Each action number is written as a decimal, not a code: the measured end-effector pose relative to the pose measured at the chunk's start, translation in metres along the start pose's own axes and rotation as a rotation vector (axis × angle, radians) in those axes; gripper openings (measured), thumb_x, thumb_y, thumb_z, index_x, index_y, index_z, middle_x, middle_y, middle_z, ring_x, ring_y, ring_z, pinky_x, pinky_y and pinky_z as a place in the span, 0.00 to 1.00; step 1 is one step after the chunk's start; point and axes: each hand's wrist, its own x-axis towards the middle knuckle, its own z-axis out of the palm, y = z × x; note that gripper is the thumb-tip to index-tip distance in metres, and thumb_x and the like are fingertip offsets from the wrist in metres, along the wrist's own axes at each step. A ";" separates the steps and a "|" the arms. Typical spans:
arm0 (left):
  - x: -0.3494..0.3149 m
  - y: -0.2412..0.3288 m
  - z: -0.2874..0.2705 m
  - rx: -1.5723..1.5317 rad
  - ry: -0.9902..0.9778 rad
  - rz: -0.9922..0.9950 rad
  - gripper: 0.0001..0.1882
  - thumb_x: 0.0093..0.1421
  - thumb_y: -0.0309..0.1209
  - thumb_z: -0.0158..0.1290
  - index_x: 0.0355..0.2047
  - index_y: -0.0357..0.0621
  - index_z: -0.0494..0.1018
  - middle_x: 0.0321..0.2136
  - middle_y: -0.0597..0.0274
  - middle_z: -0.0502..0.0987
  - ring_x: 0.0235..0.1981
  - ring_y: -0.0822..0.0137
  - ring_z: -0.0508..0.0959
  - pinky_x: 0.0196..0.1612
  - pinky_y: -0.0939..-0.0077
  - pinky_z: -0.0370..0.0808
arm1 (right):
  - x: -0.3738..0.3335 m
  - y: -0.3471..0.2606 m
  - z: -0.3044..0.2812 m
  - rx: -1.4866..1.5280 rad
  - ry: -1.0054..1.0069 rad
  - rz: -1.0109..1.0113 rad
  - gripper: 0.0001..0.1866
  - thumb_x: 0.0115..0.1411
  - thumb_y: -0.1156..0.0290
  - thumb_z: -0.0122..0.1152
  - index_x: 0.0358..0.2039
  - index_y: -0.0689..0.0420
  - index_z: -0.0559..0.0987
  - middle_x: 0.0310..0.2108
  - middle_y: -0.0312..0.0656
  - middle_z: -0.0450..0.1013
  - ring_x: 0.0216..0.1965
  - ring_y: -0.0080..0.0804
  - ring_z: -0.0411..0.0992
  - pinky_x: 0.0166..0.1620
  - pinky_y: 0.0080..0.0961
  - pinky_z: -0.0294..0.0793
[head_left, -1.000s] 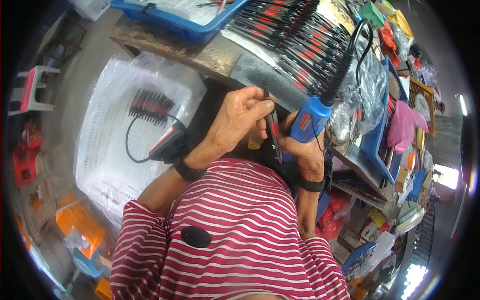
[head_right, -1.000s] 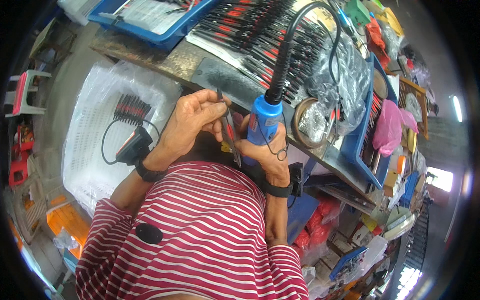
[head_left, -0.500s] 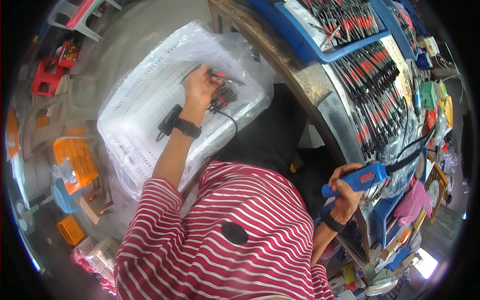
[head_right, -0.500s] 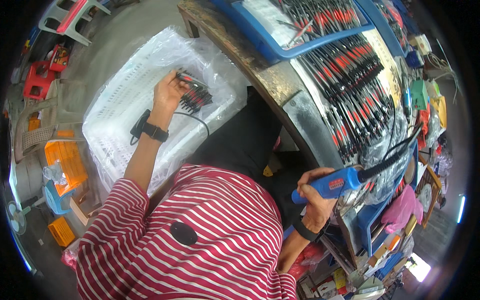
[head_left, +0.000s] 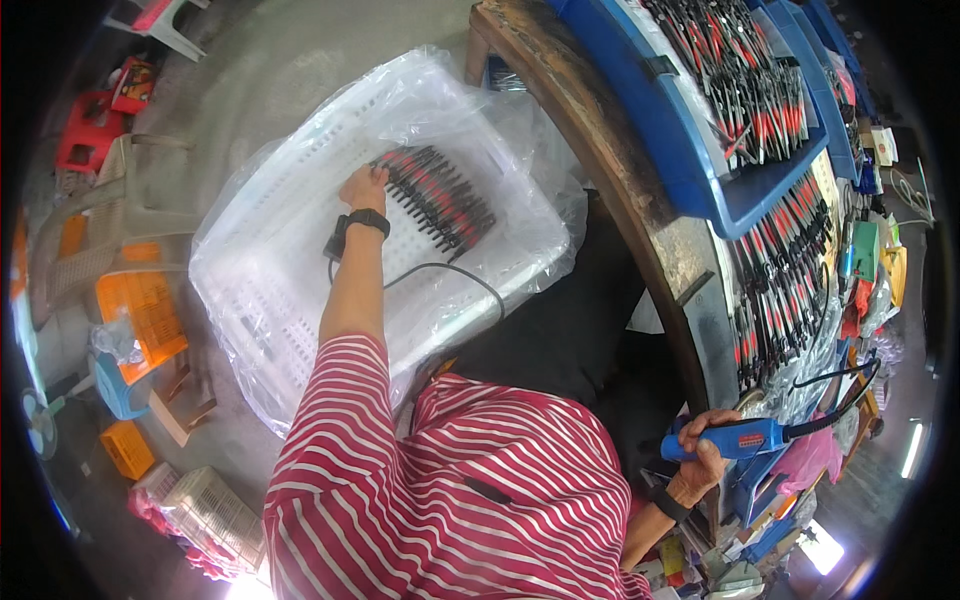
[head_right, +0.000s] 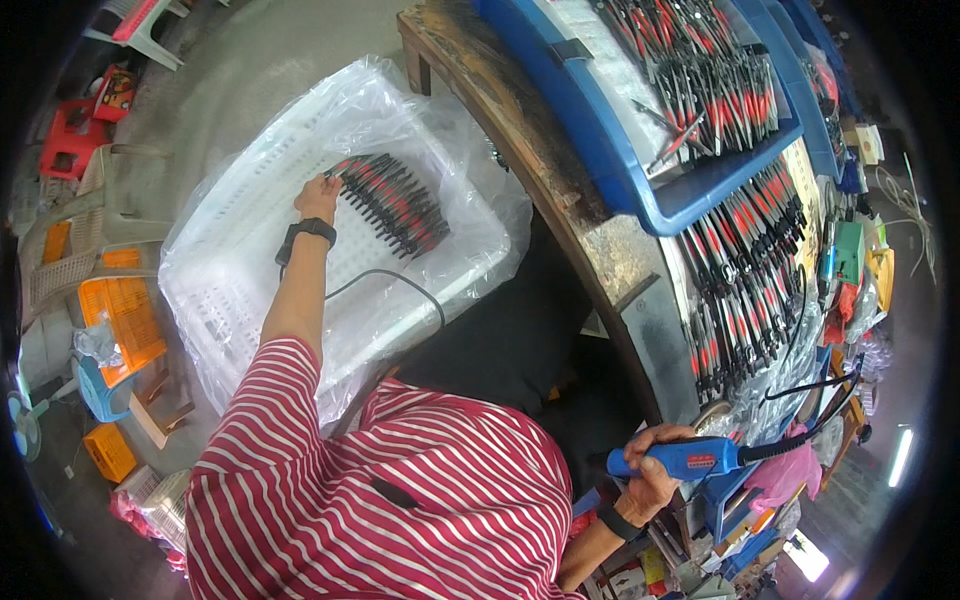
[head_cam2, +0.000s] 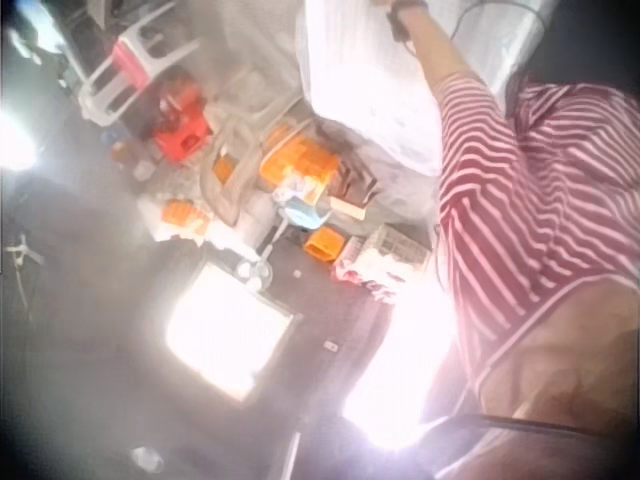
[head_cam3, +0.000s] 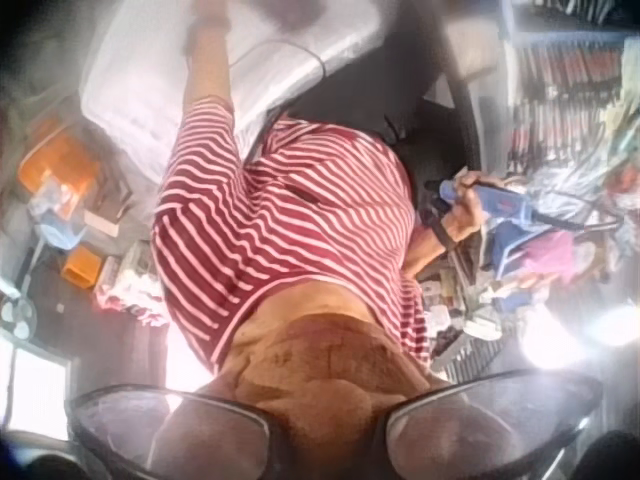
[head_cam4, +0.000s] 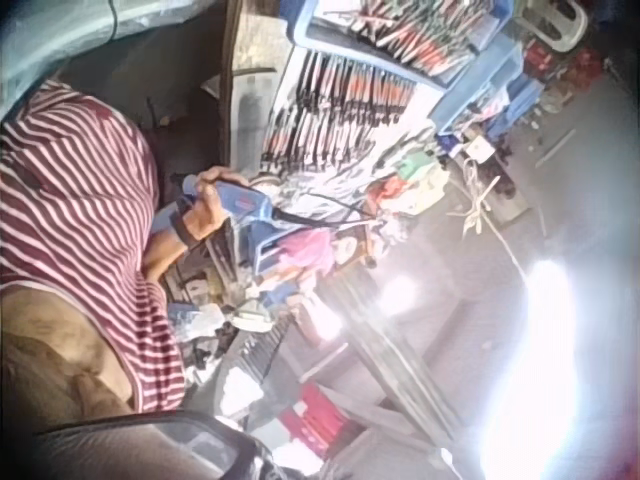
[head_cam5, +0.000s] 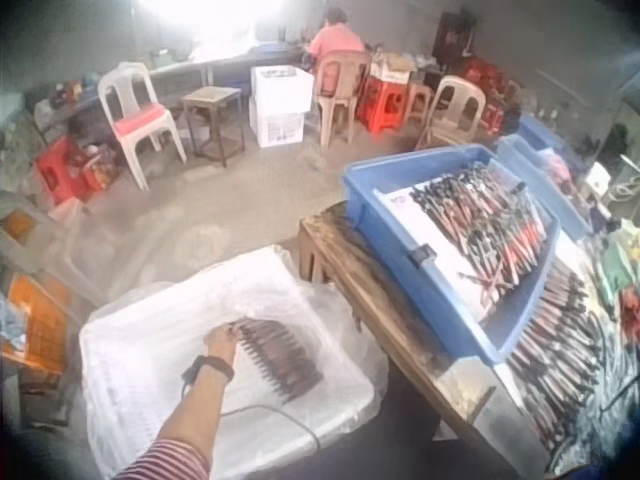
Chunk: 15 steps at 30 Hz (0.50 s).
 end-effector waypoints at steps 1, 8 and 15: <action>0.006 -0.005 -0.001 -0.018 0.000 -0.008 0.07 0.54 0.21 0.49 0.23 0.30 0.63 0.23 0.53 0.69 0.25 0.65 0.72 0.30 0.73 0.76 | 0.001 0.000 0.000 0.012 -0.002 0.006 0.22 0.38 0.75 0.69 0.33 0.61 0.67 0.22 0.45 0.68 0.16 0.27 0.65 0.22 0.21 0.69; 0.056 -0.058 -0.019 0.223 -0.092 0.091 0.08 0.57 0.23 0.47 0.33 0.27 0.64 0.31 0.51 0.69 0.35 0.63 0.73 0.41 0.69 0.77 | 0.005 -0.001 -0.007 0.035 0.009 -0.002 0.23 0.40 0.74 0.67 0.35 0.61 0.65 0.24 0.45 0.68 0.15 0.26 0.64 0.21 0.22 0.68; 0.114 -0.098 -0.041 1.002 -0.176 0.562 0.08 0.53 0.31 0.52 0.27 0.37 0.71 0.22 0.57 0.73 0.28 0.59 0.75 0.31 0.66 0.71 | 0.007 -0.001 -0.009 0.079 0.042 -0.006 0.23 0.41 0.76 0.66 0.35 0.62 0.65 0.24 0.45 0.67 0.14 0.26 0.63 0.20 0.21 0.66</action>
